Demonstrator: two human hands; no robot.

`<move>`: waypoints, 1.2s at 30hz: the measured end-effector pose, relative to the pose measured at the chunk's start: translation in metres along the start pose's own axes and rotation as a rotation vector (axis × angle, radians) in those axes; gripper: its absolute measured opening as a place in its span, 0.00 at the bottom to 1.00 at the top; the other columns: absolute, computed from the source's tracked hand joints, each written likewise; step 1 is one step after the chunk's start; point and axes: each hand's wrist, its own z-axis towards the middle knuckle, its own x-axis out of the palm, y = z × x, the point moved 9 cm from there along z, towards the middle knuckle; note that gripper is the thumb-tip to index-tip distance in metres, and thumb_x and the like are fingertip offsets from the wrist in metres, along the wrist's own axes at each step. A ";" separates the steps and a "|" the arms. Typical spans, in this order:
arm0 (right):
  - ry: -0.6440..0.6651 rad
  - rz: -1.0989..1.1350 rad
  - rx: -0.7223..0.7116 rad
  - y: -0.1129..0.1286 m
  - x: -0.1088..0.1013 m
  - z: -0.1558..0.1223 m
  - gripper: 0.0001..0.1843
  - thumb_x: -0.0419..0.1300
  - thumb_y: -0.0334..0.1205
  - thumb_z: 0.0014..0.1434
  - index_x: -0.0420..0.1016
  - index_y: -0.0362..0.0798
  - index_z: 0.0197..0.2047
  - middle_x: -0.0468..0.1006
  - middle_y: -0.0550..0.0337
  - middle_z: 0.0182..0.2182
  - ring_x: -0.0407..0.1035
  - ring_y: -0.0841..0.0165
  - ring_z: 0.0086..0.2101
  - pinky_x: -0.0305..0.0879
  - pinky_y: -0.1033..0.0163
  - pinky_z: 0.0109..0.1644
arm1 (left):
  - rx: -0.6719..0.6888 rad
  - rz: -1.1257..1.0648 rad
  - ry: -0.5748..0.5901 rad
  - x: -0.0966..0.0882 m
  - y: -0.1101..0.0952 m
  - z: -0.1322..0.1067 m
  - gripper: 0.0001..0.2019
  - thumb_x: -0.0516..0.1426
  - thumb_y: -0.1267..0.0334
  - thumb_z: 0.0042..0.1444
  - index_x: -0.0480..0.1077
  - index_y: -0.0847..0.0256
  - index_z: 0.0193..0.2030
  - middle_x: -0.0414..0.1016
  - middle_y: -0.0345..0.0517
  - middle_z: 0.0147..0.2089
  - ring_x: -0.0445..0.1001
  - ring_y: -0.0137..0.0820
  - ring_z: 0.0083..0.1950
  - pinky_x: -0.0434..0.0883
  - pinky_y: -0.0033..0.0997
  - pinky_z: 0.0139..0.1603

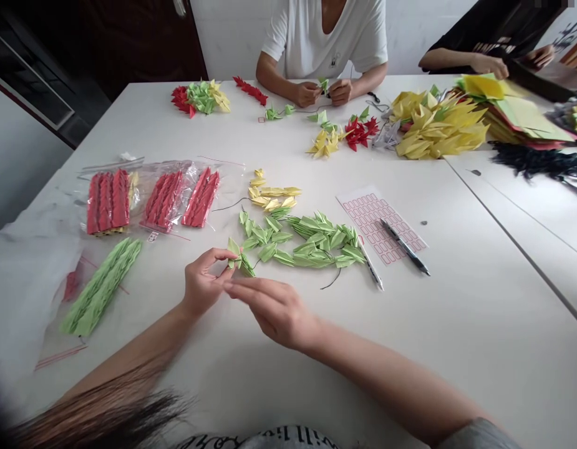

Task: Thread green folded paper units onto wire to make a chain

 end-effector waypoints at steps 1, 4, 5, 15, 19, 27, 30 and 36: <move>-0.101 0.126 0.144 -0.015 0.000 -0.003 0.21 0.46 0.26 0.70 0.69 0.50 0.60 0.80 0.51 0.44 0.77 0.67 0.41 0.75 0.63 0.42 | -0.005 0.006 -0.016 -0.002 0.001 0.000 0.10 0.57 0.75 0.53 0.75 0.57 0.37 0.82 0.40 0.37 0.80 0.32 0.40 0.75 0.31 0.43; -0.188 0.416 0.523 -0.051 0.023 -0.022 0.14 0.49 0.33 0.70 0.76 0.49 0.46 0.77 0.58 0.32 0.73 0.70 0.30 0.72 0.65 0.34 | -0.011 0.031 -0.058 -0.008 0.005 0.000 0.10 0.57 0.74 0.53 0.76 0.57 0.37 0.83 0.41 0.38 0.81 0.33 0.41 0.76 0.33 0.44; -0.170 0.469 0.605 -0.058 0.032 -0.028 0.13 0.51 0.35 0.69 0.77 0.48 0.41 0.75 0.59 0.29 0.70 0.70 0.28 0.70 0.65 0.32 | -0.017 0.032 -0.072 -0.010 0.006 0.001 0.09 0.57 0.73 0.54 0.76 0.57 0.37 0.83 0.41 0.38 0.81 0.33 0.41 0.76 0.33 0.44; -0.171 0.536 0.638 -0.066 0.033 -0.046 0.17 0.47 0.42 0.74 0.73 0.53 0.57 0.65 0.62 0.29 0.61 0.73 0.26 0.64 0.64 0.35 | -0.115 -0.139 -0.064 -0.003 0.012 -0.005 0.13 0.58 0.70 0.58 0.72 0.61 0.50 0.83 0.47 0.47 0.83 0.34 0.47 0.80 0.27 0.43; -0.168 0.369 0.594 -0.060 0.021 -0.049 0.16 0.45 0.43 0.75 0.73 0.50 0.47 0.62 0.63 0.26 0.59 0.71 0.26 0.61 0.64 0.34 | -0.047 -0.083 -0.057 -0.004 0.008 -0.004 0.16 0.58 0.73 0.57 0.74 0.60 0.52 0.83 0.46 0.48 0.83 0.32 0.46 0.80 0.27 0.47; 0.006 0.477 0.653 -0.058 0.040 -0.048 0.16 0.41 0.51 0.74 0.59 0.50 0.40 0.58 0.68 0.22 0.52 0.72 0.21 0.53 0.66 0.25 | 0.158 0.014 -0.062 -0.006 -0.013 -0.008 0.15 0.57 0.77 0.58 0.75 0.59 0.48 0.83 0.43 0.47 0.83 0.31 0.46 0.80 0.25 0.48; 0.135 0.490 0.675 -0.058 0.050 -0.047 0.15 0.39 0.51 0.74 0.56 0.50 0.44 0.60 0.69 0.21 0.53 0.72 0.21 0.54 0.67 0.26 | 0.255 0.077 -0.071 -0.006 -0.024 -0.010 0.15 0.56 0.78 0.58 0.74 0.58 0.49 0.84 0.42 0.46 0.83 0.29 0.44 0.80 0.23 0.45; 0.116 0.522 0.656 -0.063 0.051 -0.046 0.13 0.40 0.50 0.74 0.56 0.51 0.46 0.66 0.67 0.24 0.54 0.74 0.20 0.54 0.68 0.24 | 0.269 0.091 -0.076 -0.004 -0.025 -0.012 0.17 0.57 0.78 0.58 0.72 0.58 0.52 0.83 0.42 0.47 0.83 0.29 0.45 0.80 0.25 0.46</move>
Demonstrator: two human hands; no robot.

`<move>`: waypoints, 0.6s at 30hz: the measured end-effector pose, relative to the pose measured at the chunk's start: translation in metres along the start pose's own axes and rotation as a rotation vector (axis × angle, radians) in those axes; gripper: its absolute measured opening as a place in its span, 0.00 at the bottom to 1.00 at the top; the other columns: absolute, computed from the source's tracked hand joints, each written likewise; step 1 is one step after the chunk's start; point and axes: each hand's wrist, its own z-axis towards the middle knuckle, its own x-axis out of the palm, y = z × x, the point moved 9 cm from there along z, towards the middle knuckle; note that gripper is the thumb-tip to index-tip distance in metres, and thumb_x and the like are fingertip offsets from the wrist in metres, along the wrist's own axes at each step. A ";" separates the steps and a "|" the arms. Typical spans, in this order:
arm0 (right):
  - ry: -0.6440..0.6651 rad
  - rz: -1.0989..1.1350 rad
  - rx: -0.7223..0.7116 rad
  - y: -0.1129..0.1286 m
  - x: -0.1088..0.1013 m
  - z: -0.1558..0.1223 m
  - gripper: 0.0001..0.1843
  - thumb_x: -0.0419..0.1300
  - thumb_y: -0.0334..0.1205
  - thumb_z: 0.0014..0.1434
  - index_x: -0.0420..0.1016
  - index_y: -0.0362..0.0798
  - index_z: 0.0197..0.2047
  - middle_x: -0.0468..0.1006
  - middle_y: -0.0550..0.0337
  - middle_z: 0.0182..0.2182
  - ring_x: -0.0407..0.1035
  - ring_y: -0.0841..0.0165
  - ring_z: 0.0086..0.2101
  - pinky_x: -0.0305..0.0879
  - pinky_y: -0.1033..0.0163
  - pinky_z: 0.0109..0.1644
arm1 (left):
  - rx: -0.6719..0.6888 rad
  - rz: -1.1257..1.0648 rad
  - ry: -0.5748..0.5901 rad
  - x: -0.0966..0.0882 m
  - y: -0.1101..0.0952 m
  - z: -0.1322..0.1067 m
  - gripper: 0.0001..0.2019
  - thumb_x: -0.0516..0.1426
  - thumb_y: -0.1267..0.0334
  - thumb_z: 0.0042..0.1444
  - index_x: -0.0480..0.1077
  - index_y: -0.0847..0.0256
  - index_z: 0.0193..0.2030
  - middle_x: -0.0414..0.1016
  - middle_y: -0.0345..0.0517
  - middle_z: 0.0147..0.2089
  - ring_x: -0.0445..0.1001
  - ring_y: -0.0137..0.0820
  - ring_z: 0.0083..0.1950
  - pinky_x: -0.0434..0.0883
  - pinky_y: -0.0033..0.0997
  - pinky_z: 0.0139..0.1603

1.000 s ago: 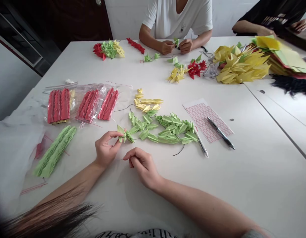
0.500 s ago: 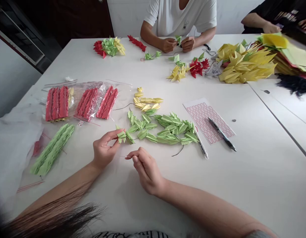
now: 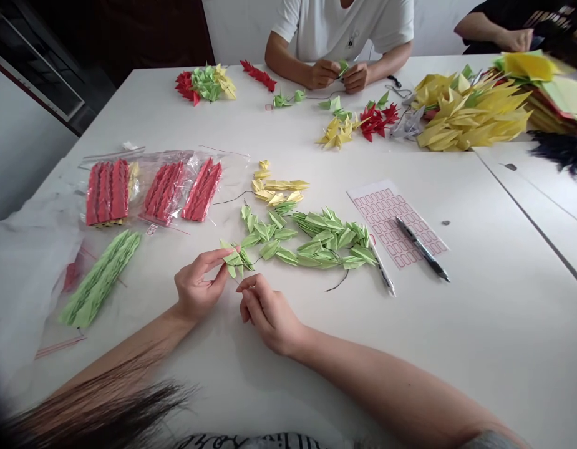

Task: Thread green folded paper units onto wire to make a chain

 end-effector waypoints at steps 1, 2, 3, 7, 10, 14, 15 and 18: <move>-0.015 0.036 -0.016 0.000 -0.001 0.000 0.14 0.41 0.51 0.74 0.56 0.51 0.46 0.67 0.67 0.24 0.54 0.74 0.19 0.53 0.68 0.23 | -0.011 -0.007 -0.002 0.000 0.002 -0.001 0.17 0.57 0.78 0.58 0.72 0.58 0.52 0.83 0.42 0.47 0.83 0.30 0.46 0.80 0.26 0.47; -0.023 0.072 -0.030 0.000 -0.002 -0.001 0.14 0.41 0.52 0.73 0.57 0.51 0.46 0.67 0.67 0.25 0.54 0.75 0.18 0.53 0.69 0.22 | -0.018 -0.010 -0.002 0.000 0.003 -0.001 0.17 0.56 0.78 0.59 0.72 0.59 0.53 0.83 0.43 0.47 0.83 0.30 0.46 0.81 0.26 0.48; -0.023 0.102 -0.037 0.000 -0.003 -0.001 0.15 0.41 0.53 0.73 0.57 0.51 0.47 0.69 0.66 0.26 0.54 0.76 0.17 0.52 0.70 0.21 | -0.019 -0.010 -0.001 -0.001 0.004 -0.001 0.17 0.56 0.78 0.59 0.72 0.59 0.53 0.83 0.43 0.47 0.83 0.30 0.47 0.81 0.27 0.48; 0.027 0.114 0.014 -0.004 0.001 -0.001 0.15 0.42 0.53 0.73 0.57 0.50 0.47 0.76 0.62 0.26 0.59 0.77 0.14 0.54 0.71 0.18 | 0.038 0.011 -0.006 -0.003 -0.002 0.000 0.18 0.57 0.79 0.58 0.71 0.58 0.53 0.84 0.44 0.46 0.83 0.30 0.44 0.81 0.25 0.45; 0.034 0.082 0.058 -0.004 0.001 -0.001 0.16 0.43 0.54 0.73 0.58 0.49 0.47 0.76 0.63 0.23 0.58 0.77 0.13 0.54 0.72 0.17 | 0.122 0.043 0.001 -0.003 -0.012 0.002 0.19 0.56 0.79 0.58 0.71 0.57 0.53 0.84 0.42 0.45 0.84 0.29 0.40 0.81 0.24 0.42; 0.004 0.076 0.125 -0.007 -0.003 -0.001 0.14 0.44 0.52 0.72 0.59 0.50 0.46 0.69 0.70 0.17 0.56 0.77 0.12 0.54 0.73 0.17 | 0.164 0.061 -0.001 -0.003 -0.018 0.003 0.20 0.56 0.80 0.57 0.71 0.57 0.53 0.84 0.43 0.44 0.84 0.29 0.39 0.80 0.24 0.42; -0.001 0.078 0.137 -0.008 -0.004 -0.001 0.14 0.44 0.52 0.72 0.59 0.50 0.46 0.69 0.71 0.16 0.55 0.76 0.12 0.54 0.73 0.16 | 0.170 0.063 -0.010 -0.003 -0.018 0.004 0.20 0.56 0.80 0.57 0.71 0.58 0.53 0.84 0.43 0.43 0.84 0.29 0.39 0.80 0.24 0.41; -0.001 0.099 0.163 -0.010 -0.004 -0.001 0.14 0.45 0.51 0.72 0.59 0.50 0.45 0.68 0.71 0.16 0.55 0.76 0.11 0.52 0.73 0.15 | 0.199 0.076 -0.031 -0.005 -0.021 0.005 0.19 0.56 0.80 0.57 0.71 0.59 0.52 0.84 0.44 0.43 0.84 0.29 0.41 0.80 0.23 0.42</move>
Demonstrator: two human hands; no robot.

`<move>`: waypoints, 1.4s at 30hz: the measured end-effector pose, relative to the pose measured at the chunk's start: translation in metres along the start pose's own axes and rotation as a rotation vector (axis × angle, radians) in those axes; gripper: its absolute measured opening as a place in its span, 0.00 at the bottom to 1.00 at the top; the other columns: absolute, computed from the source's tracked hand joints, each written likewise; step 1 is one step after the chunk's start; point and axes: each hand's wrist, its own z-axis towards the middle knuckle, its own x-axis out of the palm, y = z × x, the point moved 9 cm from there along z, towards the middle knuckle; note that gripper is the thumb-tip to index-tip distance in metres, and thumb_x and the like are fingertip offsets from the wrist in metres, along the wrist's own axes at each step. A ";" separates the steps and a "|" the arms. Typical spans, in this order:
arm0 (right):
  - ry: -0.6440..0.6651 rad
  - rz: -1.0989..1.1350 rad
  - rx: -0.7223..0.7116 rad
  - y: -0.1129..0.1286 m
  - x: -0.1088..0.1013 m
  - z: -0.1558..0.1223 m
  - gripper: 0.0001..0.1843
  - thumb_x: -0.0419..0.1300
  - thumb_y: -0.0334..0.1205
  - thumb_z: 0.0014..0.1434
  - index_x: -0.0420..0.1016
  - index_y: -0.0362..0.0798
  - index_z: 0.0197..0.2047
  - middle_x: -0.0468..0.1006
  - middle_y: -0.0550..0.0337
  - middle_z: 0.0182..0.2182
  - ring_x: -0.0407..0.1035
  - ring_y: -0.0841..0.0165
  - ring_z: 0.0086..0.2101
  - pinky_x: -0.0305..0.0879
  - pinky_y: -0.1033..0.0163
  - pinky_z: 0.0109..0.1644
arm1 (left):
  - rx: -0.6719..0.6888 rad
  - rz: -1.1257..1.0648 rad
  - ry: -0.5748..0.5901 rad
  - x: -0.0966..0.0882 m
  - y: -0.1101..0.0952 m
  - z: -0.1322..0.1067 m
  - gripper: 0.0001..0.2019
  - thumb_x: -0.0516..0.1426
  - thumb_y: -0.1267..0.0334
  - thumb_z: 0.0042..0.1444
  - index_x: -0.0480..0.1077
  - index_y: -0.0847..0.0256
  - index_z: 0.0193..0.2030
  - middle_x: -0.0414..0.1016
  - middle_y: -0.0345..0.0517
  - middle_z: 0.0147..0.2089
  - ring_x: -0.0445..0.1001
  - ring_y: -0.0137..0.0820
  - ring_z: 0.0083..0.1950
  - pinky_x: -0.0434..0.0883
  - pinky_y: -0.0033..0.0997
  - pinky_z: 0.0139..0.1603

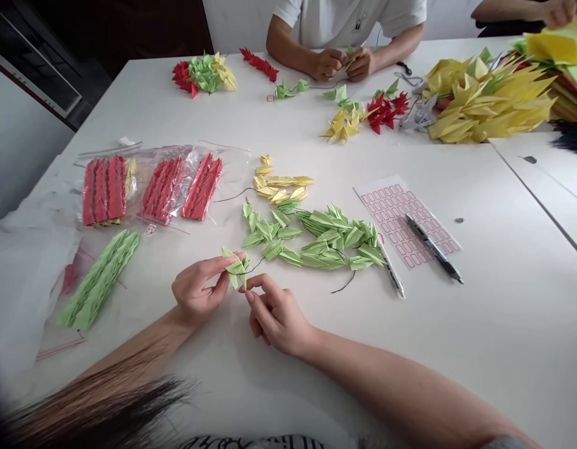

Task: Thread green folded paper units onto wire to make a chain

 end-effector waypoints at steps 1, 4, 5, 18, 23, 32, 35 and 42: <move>0.003 0.007 0.008 -0.001 0.000 0.000 0.14 0.45 0.52 0.72 0.59 0.49 0.45 0.68 0.71 0.16 0.55 0.76 0.11 0.52 0.73 0.15 | 0.010 0.006 -0.001 0.000 -0.001 0.001 0.18 0.56 0.80 0.58 0.71 0.59 0.52 0.84 0.44 0.42 0.84 0.29 0.41 0.80 0.23 0.42; 0.012 0.022 0.026 -0.002 0.001 0.000 0.15 0.46 0.53 0.71 0.59 0.49 0.45 0.69 0.71 0.16 0.56 0.76 0.11 0.53 0.73 0.15 | 0.045 0.017 0.017 0.001 -0.004 0.003 0.18 0.56 0.79 0.59 0.71 0.58 0.53 0.84 0.43 0.43 0.83 0.28 0.42 0.80 0.24 0.43; 0.014 0.033 0.029 -0.003 0.001 0.000 0.15 0.46 0.54 0.71 0.58 0.50 0.44 0.69 0.71 0.16 0.56 0.76 0.11 0.53 0.73 0.15 | 0.062 0.016 0.024 0.001 -0.006 0.004 0.19 0.57 0.79 0.59 0.71 0.58 0.54 0.84 0.43 0.43 0.83 0.28 0.43 0.80 0.24 0.42; 0.037 0.162 0.011 -0.002 0.001 0.001 0.17 0.48 0.57 0.71 0.54 0.51 0.42 0.76 0.65 0.23 0.66 0.74 0.16 0.57 0.71 0.19 | 0.050 0.002 0.045 0.003 -0.008 -0.002 0.19 0.59 0.77 0.59 0.69 0.59 0.55 0.84 0.44 0.44 0.84 0.27 0.39 0.79 0.18 0.41; 0.050 0.183 0.028 -0.003 0.003 0.003 0.18 0.48 0.58 0.70 0.55 0.51 0.44 0.77 0.64 0.24 0.68 0.73 0.17 0.59 0.70 0.20 | 0.097 0.028 0.044 0.004 -0.009 -0.005 0.21 0.59 0.78 0.58 0.68 0.58 0.57 0.84 0.44 0.46 0.83 0.28 0.42 0.79 0.21 0.46; 0.120 0.261 0.038 -0.004 0.008 0.003 0.20 0.48 0.61 0.69 0.53 0.52 0.44 0.81 0.59 0.30 0.73 0.69 0.21 0.62 0.67 0.23 | 0.176 0.091 0.063 0.005 -0.019 -0.001 0.18 0.60 0.75 0.59 0.69 0.60 0.55 0.84 0.46 0.41 0.84 0.31 0.42 0.79 0.24 0.44; 0.124 0.252 0.002 0.002 0.008 0.004 0.20 0.48 0.61 0.70 0.53 0.51 0.44 0.80 0.58 0.33 0.74 0.70 0.23 0.63 0.66 0.25 | 0.161 0.105 0.071 0.006 -0.019 -0.002 0.14 0.60 0.74 0.59 0.71 0.61 0.51 0.84 0.46 0.39 0.84 0.30 0.38 0.79 0.24 0.42; 0.125 0.221 -0.031 0.003 0.009 0.006 0.19 0.48 0.59 0.70 0.54 0.51 0.44 0.78 0.58 0.37 0.73 0.72 0.24 0.64 0.66 0.26 | 0.115 0.088 0.075 0.008 -0.013 -0.011 0.14 0.60 0.72 0.59 0.71 0.57 0.52 0.84 0.42 0.37 0.83 0.29 0.37 0.79 0.21 0.43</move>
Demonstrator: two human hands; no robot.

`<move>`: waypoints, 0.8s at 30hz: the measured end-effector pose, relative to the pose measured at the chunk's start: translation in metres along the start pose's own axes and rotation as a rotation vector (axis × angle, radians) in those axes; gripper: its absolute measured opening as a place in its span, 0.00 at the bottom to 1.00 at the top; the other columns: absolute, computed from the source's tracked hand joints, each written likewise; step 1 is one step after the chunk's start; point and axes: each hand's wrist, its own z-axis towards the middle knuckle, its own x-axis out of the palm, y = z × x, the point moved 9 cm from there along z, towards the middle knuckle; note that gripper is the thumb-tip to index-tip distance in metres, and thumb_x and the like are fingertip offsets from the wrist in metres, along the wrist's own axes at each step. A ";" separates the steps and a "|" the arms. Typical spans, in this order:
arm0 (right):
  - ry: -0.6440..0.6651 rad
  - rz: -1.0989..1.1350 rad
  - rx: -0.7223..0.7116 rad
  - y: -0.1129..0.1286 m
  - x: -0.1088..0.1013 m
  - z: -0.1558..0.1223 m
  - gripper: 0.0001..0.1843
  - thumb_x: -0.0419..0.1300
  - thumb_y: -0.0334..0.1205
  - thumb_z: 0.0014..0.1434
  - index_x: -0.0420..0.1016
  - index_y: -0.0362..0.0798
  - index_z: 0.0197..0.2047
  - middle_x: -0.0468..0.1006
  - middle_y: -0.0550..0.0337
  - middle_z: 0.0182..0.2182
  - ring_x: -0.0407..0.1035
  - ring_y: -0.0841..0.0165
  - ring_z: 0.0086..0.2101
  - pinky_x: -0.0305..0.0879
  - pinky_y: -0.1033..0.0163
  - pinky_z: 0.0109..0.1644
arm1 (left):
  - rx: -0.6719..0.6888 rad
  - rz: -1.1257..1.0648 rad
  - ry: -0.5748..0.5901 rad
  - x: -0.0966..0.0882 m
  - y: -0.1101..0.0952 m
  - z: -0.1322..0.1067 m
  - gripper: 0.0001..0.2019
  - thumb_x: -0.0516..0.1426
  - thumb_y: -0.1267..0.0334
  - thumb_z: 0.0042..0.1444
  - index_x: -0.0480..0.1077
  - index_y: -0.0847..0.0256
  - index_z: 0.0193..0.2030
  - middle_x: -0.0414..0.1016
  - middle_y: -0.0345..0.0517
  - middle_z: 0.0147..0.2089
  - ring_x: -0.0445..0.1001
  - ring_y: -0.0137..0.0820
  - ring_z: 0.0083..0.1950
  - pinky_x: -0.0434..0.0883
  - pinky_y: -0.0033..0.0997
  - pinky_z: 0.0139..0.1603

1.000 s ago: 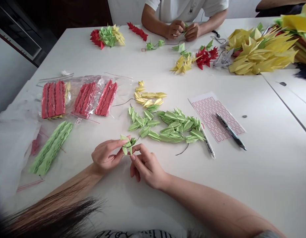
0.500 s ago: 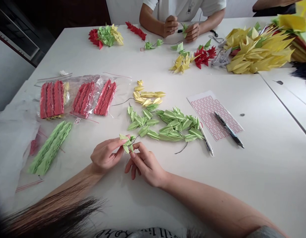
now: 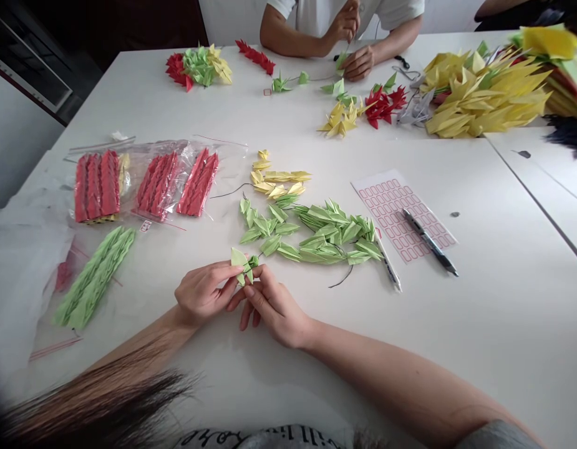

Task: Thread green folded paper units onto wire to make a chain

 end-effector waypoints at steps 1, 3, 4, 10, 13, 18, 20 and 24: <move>-0.001 -0.009 -0.005 0.000 0.000 0.000 0.19 0.48 0.59 0.70 0.54 0.51 0.43 0.78 0.58 0.37 0.73 0.72 0.24 0.64 0.66 0.26 | -0.007 -0.007 0.001 0.000 0.001 -0.001 0.15 0.60 0.72 0.59 0.71 0.57 0.52 0.84 0.42 0.37 0.83 0.29 0.37 0.79 0.21 0.43; -0.003 -0.021 -0.014 0.000 -0.001 0.000 0.18 0.48 0.58 0.71 0.54 0.51 0.43 0.77 0.57 0.37 0.73 0.73 0.25 0.64 0.67 0.26 | -0.021 -0.015 0.004 0.001 0.002 -0.001 0.14 0.61 0.73 0.59 0.71 0.57 0.51 0.84 0.42 0.38 0.83 0.28 0.37 0.79 0.20 0.43; -0.002 -0.025 -0.018 0.001 0.000 0.000 0.18 0.48 0.58 0.71 0.54 0.51 0.43 0.77 0.57 0.37 0.73 0.73 0.25 0.64 0.67 0.26 | -0.027 -0.017 0.005 0.001 0.003 -0.001 0.14 0.61 0.74 0.59 0.71 0.58 0.51 0.83 0.42 0.38 0.83 0.28 0.37 0.79 0.20 0.43; -0.030 -0.041 0.015 0.000 -0.002 -0.001 0.17 0.49 0.57 0.71 0.54 0.51 0.41 0.78 0.60 0.31 0.71 0.73 0.21 0.64 0.67 0.24 | -0.054 -0.055 0.004 0.000 0.005 0.003 0.15 0.59 0.75 0.59 0.71 0.56 0.52 0.83 0.42 0.38 0.83 0.28 0.39 0.79 0.21 0.43; -0.045 -0.023 0.027 -0.002 -0.004 0.000 0.18 0.50 0.58 0.70 0.54 0.51 0.41 0.78 0.62 0.30 0.70 0.73 0.19 0.64 0.68 0.22 | -0.062 -0.086 0.006 0.000 0.007 0.004 0.16 0.58 0.77 0.59 0.71 0.57 0.51 0.83 0.44 0.41 0.83 0.29 0.43 0.79 0.23 0.46; -0.068 0.005 0.034 -0.004 -0.007 0.001 0.18 0.51 0.58 0.69 0.53 0.52 0.42 0.78 0.63 0.29 0.70 0.73 0.19 0.64 0.69 0.20 | -0.060 -0.110 0.013 0.002 0.008 0.002 0.16 0.58 0.78 0.59 0.71 0.57 0.50 0.83 0.46 0.43 0.82 0.31 0.47 0.80 0.27 0.48; -0.081 0.022 0.040 -0.005 -0.008 0.001 0.18 0.52 0.57 0.69 0.54 0.52 0.42 0.77 0.64 0.28 0.70 0.73 0.18 0.64 0.70 0.19 | -0.048 -0.108 0.027 0.003 0.008 0.001 0.15 0.58 0.78 0.59 0.71 0.58 0.50 0.83 0.47 0.44 0.82 0.31 0.47 0.80 0.27 0.49; -0.111 0.043 0.060 -0.007 -0.011 0.000 0.19 0.54 0.57 0.68 0.56 0.51 0.42 0.77 0.65 0.25 0.69 0.73 0.16 0.61 0.71 0.17 | -0.021 -0.098 0.045 0.004 0.006 0.000 0.15 0.57 0.79 0.59 0.71 0.58 0.50 0.82 0.47 0.47 0.82 0.31 0.48 0.80 0.27 0.49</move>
